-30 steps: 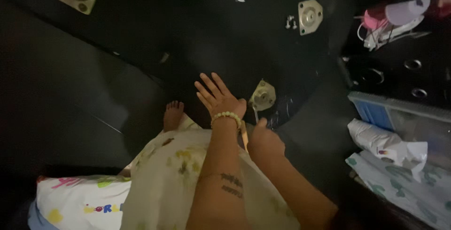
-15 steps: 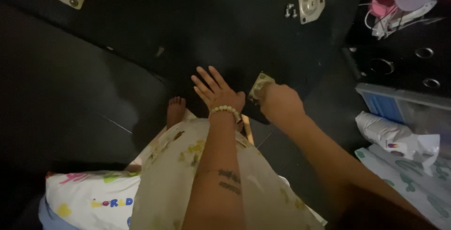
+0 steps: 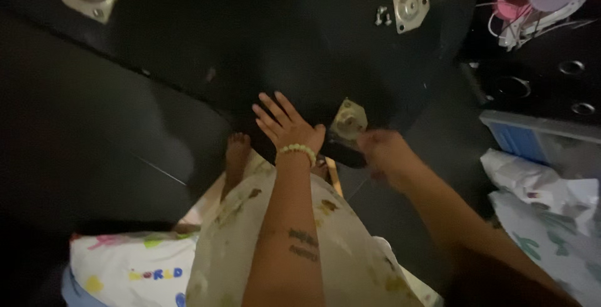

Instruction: The person attaches metal brackets to the underside of a black table using a wrench. They position each bracket, insert bolts, and tighten them one at a time. The person remains barefoot during the task.

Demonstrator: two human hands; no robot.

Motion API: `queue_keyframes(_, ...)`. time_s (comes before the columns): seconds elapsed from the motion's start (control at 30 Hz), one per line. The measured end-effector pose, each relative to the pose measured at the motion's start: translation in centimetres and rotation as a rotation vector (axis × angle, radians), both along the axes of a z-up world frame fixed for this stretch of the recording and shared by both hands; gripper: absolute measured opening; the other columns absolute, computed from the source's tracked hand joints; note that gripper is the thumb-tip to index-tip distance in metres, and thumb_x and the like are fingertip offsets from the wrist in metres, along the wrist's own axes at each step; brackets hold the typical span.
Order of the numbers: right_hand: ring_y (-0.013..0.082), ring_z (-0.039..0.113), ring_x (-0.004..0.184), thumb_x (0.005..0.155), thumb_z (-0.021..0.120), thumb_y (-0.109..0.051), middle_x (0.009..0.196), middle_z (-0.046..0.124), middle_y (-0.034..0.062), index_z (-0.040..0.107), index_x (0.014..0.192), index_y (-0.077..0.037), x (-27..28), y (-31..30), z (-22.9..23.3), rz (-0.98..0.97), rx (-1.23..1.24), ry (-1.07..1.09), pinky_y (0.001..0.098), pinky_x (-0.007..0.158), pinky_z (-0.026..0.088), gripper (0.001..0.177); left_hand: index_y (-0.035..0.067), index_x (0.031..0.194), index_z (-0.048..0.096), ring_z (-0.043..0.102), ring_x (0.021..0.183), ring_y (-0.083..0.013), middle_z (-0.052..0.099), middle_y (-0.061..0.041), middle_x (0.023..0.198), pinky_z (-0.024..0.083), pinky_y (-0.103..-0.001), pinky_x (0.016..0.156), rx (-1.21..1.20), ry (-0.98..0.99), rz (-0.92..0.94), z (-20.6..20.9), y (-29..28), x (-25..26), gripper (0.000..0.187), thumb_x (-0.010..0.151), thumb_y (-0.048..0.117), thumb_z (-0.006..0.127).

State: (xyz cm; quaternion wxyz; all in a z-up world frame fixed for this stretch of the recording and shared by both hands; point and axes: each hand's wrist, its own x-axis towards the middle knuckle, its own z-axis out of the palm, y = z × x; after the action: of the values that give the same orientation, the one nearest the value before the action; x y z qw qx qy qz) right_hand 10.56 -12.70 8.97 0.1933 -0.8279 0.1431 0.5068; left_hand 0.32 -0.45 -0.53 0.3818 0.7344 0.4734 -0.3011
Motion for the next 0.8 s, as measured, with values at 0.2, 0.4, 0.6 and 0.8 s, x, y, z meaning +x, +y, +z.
queue_keyframes(0.2, 0.0206, 0.052, 0.060, 0.102, 0.053, -0.026, 0.070, 0.053, 0.0074, 0.069, 0.128, -0.007, -2.0, -4.6, 1.3, 0.066, -0.007, -0.007, 0.0391, 0.055, 0.050, 0.036, -0.002, 0.156, -0.019, -0.027, 0.146, -0.0510, -0.029, -0.030, 0.160, -0.010, -0.060, 0.121, 0.023, -0.006, 0.009, -0.7, -0.4, -0.2, 0.136, 0.078, 0.074, 0.063)
queue_keyframes(0.4, 0.0246, 0.067, 0.074, 0.093, 0.053, -0.011, 0.084, 0.070, 0.0134, 0.067, 0.122, -0.010, -0.1, -8.5, 0.7, 0.642, -0.069, -0.132, 0.0402, 0.067, 0.055, 0.032, -0.005, 0.153, -0.021, -0.031, 0.143, -0.0536, -0.032, -0.035, 0.156, -0.011, -0.064, 0.117, 0.074, -0.021, 0.003, -0.9, -0.7, -0.2, 0.142, 0.076, 0.081, 0.061)
queue_keyframes(0.6, 0.0344, 0.072, 0.084, 0.099, 0.051, -0.023, 0.094, 0.072, 0.0193, 0.057, 0.129, -0.014, 0.6, -9.2, 3.3, 0.753, -0.240, -0.239, 0.0472, 0.074, 0.056, 0.032, -0.003, 0.154, -0.020, -0.029, 0.144, -0.0545, -0.030, -0.034, 0.158, -0.009, -0.067, 0.118, 0.104, 0.034, 0.113, 0.8, -1.5, 2.0, 0.154, 0.065, 0.080, 0.074)
queue_keyframes(0.8, 0.0338, 0.072, 0.085, 0.097, 0.051, -0.029, 0.094, 0.074, 0.0135, 0.057, 0.133, -0.031, 0.5, -7.7, 4.9, 0.751, -0.165, -0.298, 0.0482, 0.073, 0.055, 0.037, 0.000, 0.151, -0.033, -0.034, 0.141, -0.0579, -0.039, -0.034, 0.153, -0.010, -0.072, 0.115, -0.057, 0.158, -0.026, 1.5, -1.6, 4.0, 0.171, 0.053, 0.067, 0.091)
